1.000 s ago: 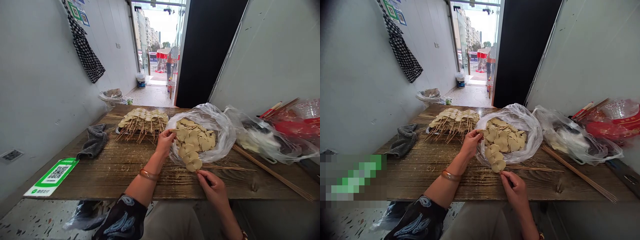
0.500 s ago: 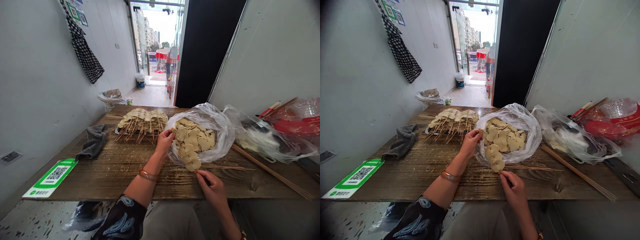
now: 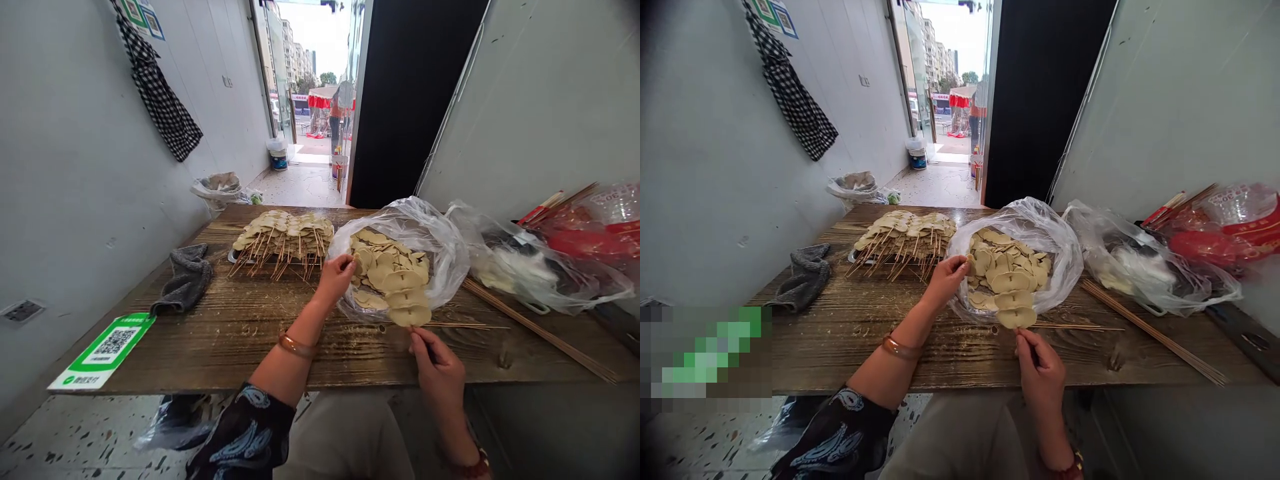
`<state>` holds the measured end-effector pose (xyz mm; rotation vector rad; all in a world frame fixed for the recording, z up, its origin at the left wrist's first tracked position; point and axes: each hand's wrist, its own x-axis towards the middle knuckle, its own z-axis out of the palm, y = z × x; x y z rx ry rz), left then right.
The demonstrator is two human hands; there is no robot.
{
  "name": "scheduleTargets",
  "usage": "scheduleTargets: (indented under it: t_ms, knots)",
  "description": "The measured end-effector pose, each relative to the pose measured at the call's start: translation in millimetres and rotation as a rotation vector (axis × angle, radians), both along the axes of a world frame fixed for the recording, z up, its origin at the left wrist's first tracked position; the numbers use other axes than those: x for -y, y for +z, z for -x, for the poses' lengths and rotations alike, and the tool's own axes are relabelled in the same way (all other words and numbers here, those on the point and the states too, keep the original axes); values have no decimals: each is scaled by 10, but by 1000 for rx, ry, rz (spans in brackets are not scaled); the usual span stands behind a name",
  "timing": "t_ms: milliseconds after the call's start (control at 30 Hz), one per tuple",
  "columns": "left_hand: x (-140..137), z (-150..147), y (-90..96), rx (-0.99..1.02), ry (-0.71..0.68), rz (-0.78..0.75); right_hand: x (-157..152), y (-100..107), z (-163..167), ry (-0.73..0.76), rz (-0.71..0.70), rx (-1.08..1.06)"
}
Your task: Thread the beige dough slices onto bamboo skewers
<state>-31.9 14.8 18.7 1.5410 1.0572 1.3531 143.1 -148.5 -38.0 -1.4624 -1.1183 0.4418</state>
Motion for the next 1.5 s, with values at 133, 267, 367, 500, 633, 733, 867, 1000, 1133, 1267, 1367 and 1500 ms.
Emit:
scheduleTargets:
  t_ms: [133, 267, 367, 500, 633, 733, 867, 1000, 1133, 1267, 1367, 1500]
  knots:
    - [24, 0, -19, -238, -110, -73, -19, 7, 26, -80, -11, -103]
    - [52, -2, -46, -451, -322, -185, -30, 40, 40, -72, -28, -162]
    - [62, -24, -50, -548, -358, -262, -23, 63, 39, -59, -13, -145]
    - [47, -89, -87, -600, -169, -232, -20, 69, 36, -64, -25, -104]
    - [26, -183, -169, -686, -142, -309, -32, 78, 48, -53, -47, -115]
    - [28, -249, -213, -802, -165, -376, -42, 83, 52, -44, -45, -110]
    - [45, -305, -229, -932, -162, -425, -52, 63, 39, -35, -48, -94]
    - [41, -336, -231, -1024, -133, -411, -50, 60, 30, -27, -64, -65]
    - [16, -353, -230, -1024, -85, -346, -45, 95, 33, -19, -56, -47]
    - [15, -361, -197, -988, -73, -299, -44, 109, 34, -6, -58, -46]
    - [22, -353, -176, -933, -51, -274, -39, 105, 34, 2, -42, -54]
    - [0, -305, -173, -719, -13, -203, -42, 98, 31, 29, -49, -42]
